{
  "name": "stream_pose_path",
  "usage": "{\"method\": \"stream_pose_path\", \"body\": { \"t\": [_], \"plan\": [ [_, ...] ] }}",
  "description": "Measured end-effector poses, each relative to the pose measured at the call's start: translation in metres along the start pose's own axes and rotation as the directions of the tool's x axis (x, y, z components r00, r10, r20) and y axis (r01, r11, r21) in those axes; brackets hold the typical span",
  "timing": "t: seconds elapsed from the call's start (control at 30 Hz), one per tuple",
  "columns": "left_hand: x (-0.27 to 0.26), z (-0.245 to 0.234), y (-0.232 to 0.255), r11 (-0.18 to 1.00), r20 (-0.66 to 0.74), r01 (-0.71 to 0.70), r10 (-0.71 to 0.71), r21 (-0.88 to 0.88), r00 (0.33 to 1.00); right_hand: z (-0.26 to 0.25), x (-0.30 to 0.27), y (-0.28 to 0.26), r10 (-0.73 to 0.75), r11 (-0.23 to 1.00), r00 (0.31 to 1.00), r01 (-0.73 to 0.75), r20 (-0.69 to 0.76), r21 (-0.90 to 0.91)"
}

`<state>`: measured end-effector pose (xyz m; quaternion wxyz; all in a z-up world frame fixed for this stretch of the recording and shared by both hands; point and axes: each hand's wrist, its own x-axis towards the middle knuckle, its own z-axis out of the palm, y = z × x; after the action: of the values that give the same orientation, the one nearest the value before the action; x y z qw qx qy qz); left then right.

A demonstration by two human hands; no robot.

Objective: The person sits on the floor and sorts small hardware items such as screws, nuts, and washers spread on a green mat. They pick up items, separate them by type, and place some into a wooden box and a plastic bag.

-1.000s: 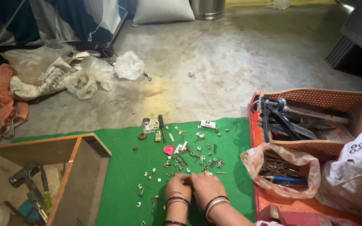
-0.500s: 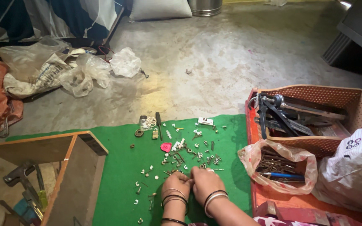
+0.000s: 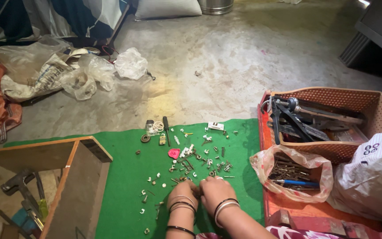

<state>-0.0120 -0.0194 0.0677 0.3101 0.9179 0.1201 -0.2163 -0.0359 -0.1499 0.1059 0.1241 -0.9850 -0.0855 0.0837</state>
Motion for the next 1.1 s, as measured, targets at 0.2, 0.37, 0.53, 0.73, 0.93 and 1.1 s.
{"method": "stream_pose_path", "body": {
  "t": [0.2,0.37,0.53,0.73,0.93,1.1],
  "plan": [
    [-0.011,-0.006,0.008,0.999,-0.080,-0.034,0.033,-0.003,0.996,0.002,0.004,0.006,0.042,0.996,0.999,-0.040,-0.013,0.085],
    [-0.010,-0.005,0.008,0.989,-0.097,-0.129,0.122,-0.072,0.988,-0.004,0.011,0.011,0.124,0.954,0.992,-0.118,-0.006,0.274],
    [-0.009,-0.003,0.010,0.993,-0.130,-0.097,0.087,-0.067,0.988,-0.019,0.011,0.010,0.194,0.907,0.980,-0.194,0.039,0.374],
    [-0.016,-0.011,0.023,0.953,-0.228,-0.169,0.112,-0.251,0.967,-0.067,0.003,0.020,0.188,0.927,0.981,-0.162,-0.046,0.338],
    [-0.026,-0.013,0.059,0.589,-0.277,-0.441,0.352,-0.677,0.894,-0.101,-0.012,0.036,0.240,0.899,0.968,-0.195,-0.071,0.392],
    [-0.040,-0.007,0.082,0.708,-0.309,-0.391,0.250,-0.588,0.918,-0.117,-0.020,0.048,0.228,0.866,0.968,-0.152,-0.104,0.477]
  ]
}}
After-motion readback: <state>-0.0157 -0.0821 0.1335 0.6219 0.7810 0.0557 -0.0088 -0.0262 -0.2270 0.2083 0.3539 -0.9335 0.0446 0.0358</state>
